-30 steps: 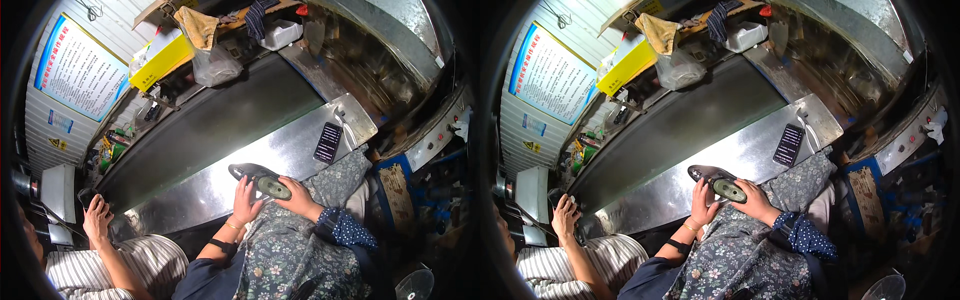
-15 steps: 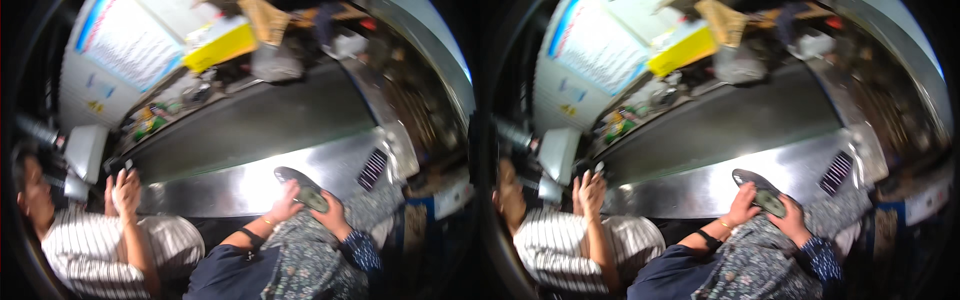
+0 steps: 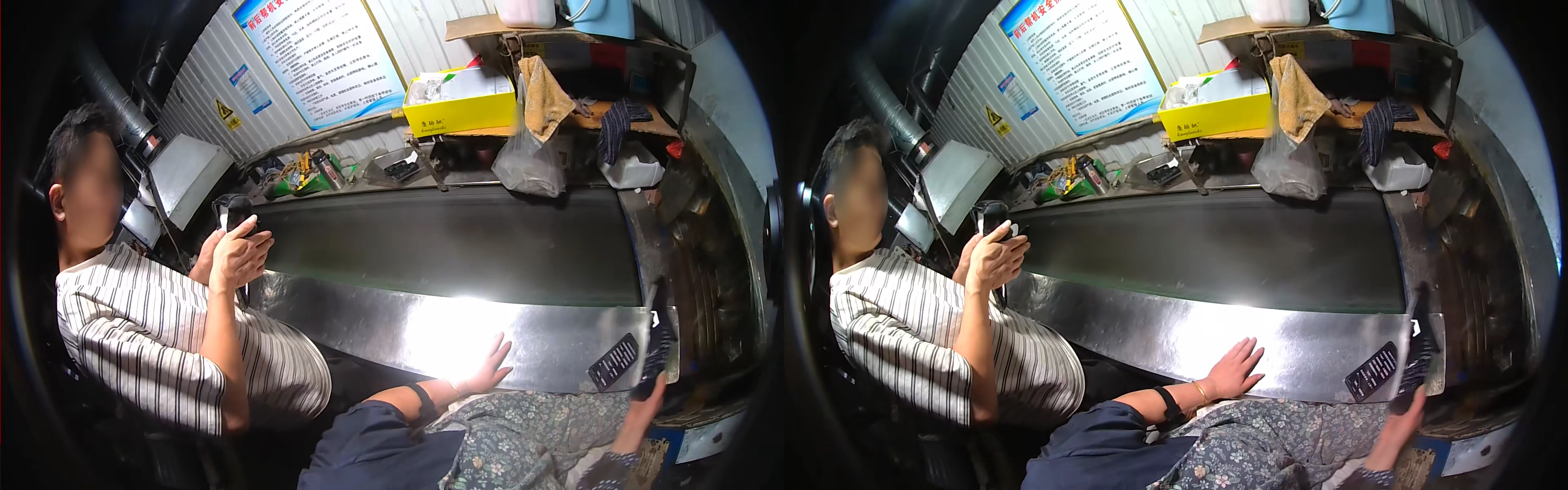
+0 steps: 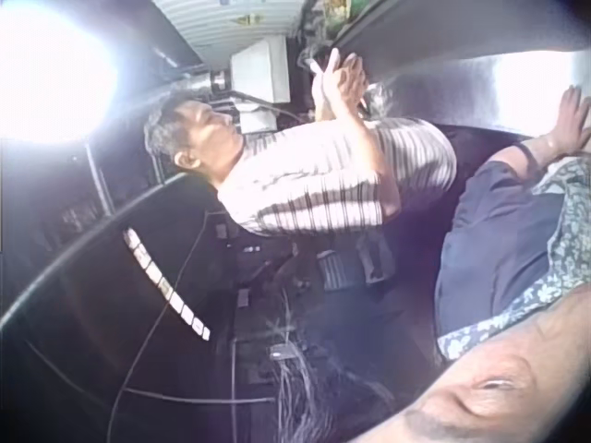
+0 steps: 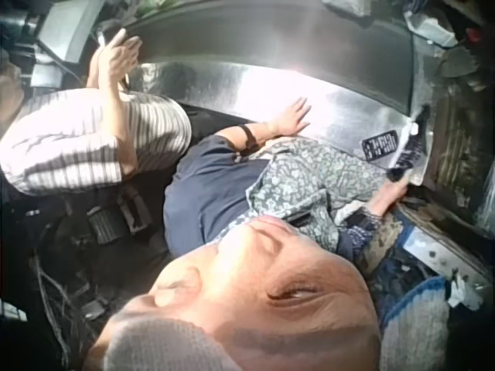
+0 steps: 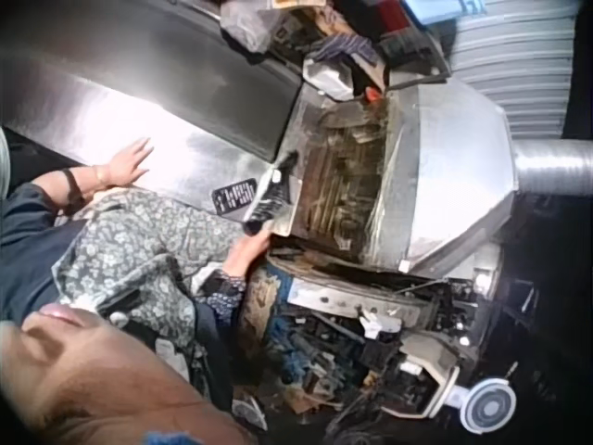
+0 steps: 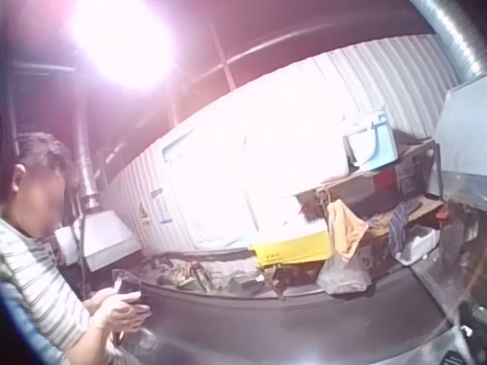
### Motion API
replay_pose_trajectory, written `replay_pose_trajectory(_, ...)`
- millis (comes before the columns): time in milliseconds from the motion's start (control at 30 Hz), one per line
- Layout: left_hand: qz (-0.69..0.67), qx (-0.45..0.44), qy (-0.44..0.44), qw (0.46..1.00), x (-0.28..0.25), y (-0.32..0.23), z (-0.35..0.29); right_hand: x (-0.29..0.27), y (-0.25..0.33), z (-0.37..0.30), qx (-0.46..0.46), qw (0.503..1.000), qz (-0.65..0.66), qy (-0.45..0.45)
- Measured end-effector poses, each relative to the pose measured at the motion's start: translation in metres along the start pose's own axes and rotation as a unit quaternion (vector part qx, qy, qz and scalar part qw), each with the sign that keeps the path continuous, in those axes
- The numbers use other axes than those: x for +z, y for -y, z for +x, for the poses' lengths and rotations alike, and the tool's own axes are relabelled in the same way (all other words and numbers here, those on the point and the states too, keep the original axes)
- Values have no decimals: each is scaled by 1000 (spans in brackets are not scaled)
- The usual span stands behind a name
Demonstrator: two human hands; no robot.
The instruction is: The worker is performing various tasks in a shoe manufacturing line, including inspecting shoes and using a specialized machine to press or shape them.
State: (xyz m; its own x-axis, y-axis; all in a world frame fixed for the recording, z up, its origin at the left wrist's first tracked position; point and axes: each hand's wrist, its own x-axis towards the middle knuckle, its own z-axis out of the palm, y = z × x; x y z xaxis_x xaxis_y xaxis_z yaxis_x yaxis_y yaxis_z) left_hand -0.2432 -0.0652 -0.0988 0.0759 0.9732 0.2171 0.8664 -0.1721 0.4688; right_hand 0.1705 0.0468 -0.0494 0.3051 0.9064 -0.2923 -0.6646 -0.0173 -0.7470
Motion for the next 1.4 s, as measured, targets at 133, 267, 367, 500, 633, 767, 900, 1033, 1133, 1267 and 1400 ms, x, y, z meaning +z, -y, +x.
replay_pose_trajectory(133,36,-6,5,999,4,2,-2,-50,48,128,-185,888,-415,-71)
replay_pose_trajectory(267,37,5,-15,999,4,1,-3,-73,35,213,-235,776,-573,-117)
replay_pose_trajectory(367,46,7,-14,999,3,1,-3,-61,-3,196,-367,711,-592,-95)
replay_pose_trajectory(500,55,4,-4,998,0,-2,-3,-29,-53,75,-364,740,-555,109)
replay_pose_trajectory(633,54,-1,11,999,-7,-6,-2,0,-72,-34,-314,753,-548,187)
replay_pose_trajectory(767,67,-4,30,997,-12,-8,-1,19,-67,-69,-376,673,-604,202)
replay_pose_trajectory(900,80,3,23,997,-13,-7,-3,25,-62,-71,-386,668,-601,210)
replay_pose_trajectory(1033,106,13,15,994,-13,-6,-4,22,-62,-76,-394,659,-609,199)
replay_pose_trajectory(1133,117,20,11,993,-14,-5,-4,21,-63,-79,-391,670,-603,188)
replay_pose_trajectory(1267,128,33,5,991,-16,-5,-5,22,-62,-79,-395,663,-606,191)
replay_pose_trajectory(1400,125,34,3,992,-17,-4,-5,22,-62,-79,-396,657,-613,191)
